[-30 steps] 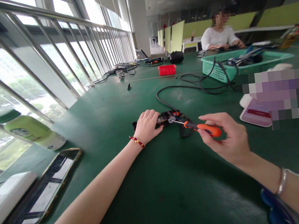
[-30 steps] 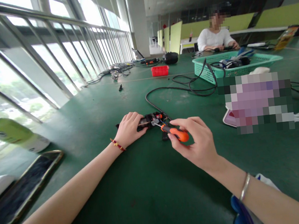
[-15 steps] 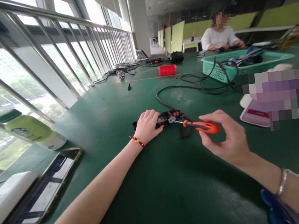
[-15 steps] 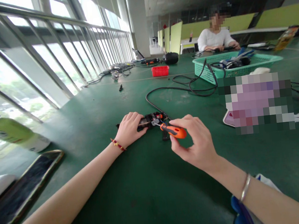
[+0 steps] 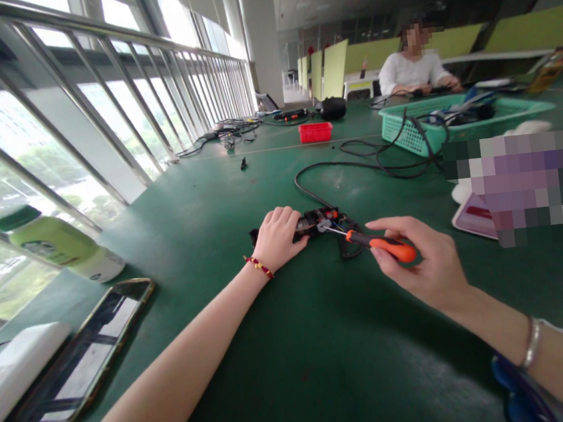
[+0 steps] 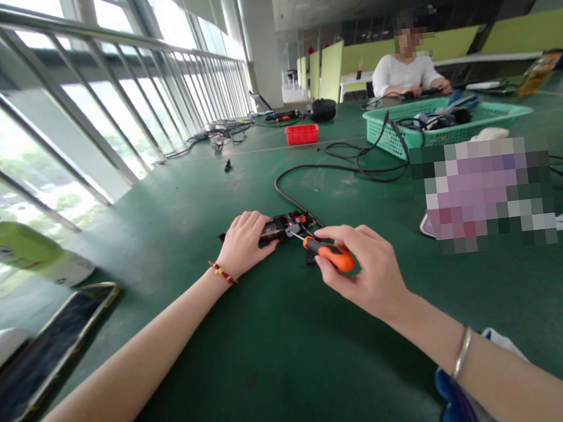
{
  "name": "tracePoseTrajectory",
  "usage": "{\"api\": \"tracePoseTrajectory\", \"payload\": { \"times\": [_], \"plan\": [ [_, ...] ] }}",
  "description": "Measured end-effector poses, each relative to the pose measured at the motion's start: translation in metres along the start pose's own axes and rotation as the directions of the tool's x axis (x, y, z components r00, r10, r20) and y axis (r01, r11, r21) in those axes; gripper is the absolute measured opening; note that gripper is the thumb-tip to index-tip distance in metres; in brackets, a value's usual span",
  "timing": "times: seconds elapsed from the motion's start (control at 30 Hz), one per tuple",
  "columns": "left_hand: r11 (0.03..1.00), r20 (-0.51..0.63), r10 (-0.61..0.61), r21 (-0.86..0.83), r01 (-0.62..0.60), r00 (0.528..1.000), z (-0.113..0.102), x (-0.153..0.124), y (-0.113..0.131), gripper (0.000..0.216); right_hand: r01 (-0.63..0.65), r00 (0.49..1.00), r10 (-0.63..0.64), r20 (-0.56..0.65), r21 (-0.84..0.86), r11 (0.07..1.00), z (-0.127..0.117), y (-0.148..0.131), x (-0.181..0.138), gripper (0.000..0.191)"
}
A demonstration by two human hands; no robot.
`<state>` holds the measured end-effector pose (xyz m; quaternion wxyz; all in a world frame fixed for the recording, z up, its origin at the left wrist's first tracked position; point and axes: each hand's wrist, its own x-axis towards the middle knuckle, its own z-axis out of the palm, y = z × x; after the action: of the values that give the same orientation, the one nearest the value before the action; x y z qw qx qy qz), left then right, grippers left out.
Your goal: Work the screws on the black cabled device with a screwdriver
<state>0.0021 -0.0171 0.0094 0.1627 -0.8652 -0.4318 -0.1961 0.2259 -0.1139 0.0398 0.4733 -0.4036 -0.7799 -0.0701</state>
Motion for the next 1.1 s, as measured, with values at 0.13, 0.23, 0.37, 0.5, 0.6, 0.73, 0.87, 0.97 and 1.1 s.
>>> {"api": "tracePoseTrajectory", "payload": {
  "times": [0.13,0.23,0.37,0.5,0.6,0.73,0.87,0.97,1.1],
  "plan": [
    [1.0,-0.001,-0.003,-0.001,0.003,1.0,0.0,0.0,0.0,0.025,-0.007,1.0,0.008,0.024,-0.015,1.0,0.001,0.001,-0.001,0.007],
    [1.0,-0.001,-0.002,0.002,0.002,1.0,0.0,0.0,0.0,0.025,0.011,1.0,-0.011,-0.022,-0.033,0.999,-0.001,0.002,-0.001,0.012],
    [1.0,-0.004,-0.006,0.002,0.006,1.0,0.001,-0.001,0.0,0.026,-0.021,0.998,0.015,-0.068,-0.098,0.995,-0.005,0.006,0.001,0.014],
    [1.0,-0.001,-0.009,-0.002,0.009,1.0,0.002,-0.001,0.0,0.026,-0.083,0.994,0.072,-0.087,-0.128,0.988,-0.007,0.012,0.003,0.016],
    [1.0,0.002,-0.011,-0.007,0.011,1.0,0.002,0.0,0.0,0.026,-0.105,0.992,0.096,-0.08,-0.125,0.987,-0.007,0.014,0.003,0.016],
    [1.0,0.004,-0.016,-0.013,0.016,1.0,0.002,0.0,0.0,0.026,-0.123,0.991,0.116,-0.067,-0.122,0.985,-0.006,0.014,0.002,0.017],
    [1.0,0.005,-0.017,-0.018,0.017,1.0,0.002,0.0,0.0,0.025,-0.141,0.989,0.136,-0.052,-0.105,0.985,-0.005,0.015,0.002,0.017],
    [1.0,0.01,-0.017,-0.023,0.017,1.0,0.001,0.0,0.0,0.025,-0.136,0.99,0.133,-0.046,-0.093,0.986,-0.004,0.016,0.002,0.016],
    [1.0,0.014,-0.017,-0.025,0.017,1.0,0.001,0.0,0.0,0.025,-0.143,0.989,0.139,-0.048,-0.1,0.985,-0.004,0.015,0.003,0.016]
  ]
}}
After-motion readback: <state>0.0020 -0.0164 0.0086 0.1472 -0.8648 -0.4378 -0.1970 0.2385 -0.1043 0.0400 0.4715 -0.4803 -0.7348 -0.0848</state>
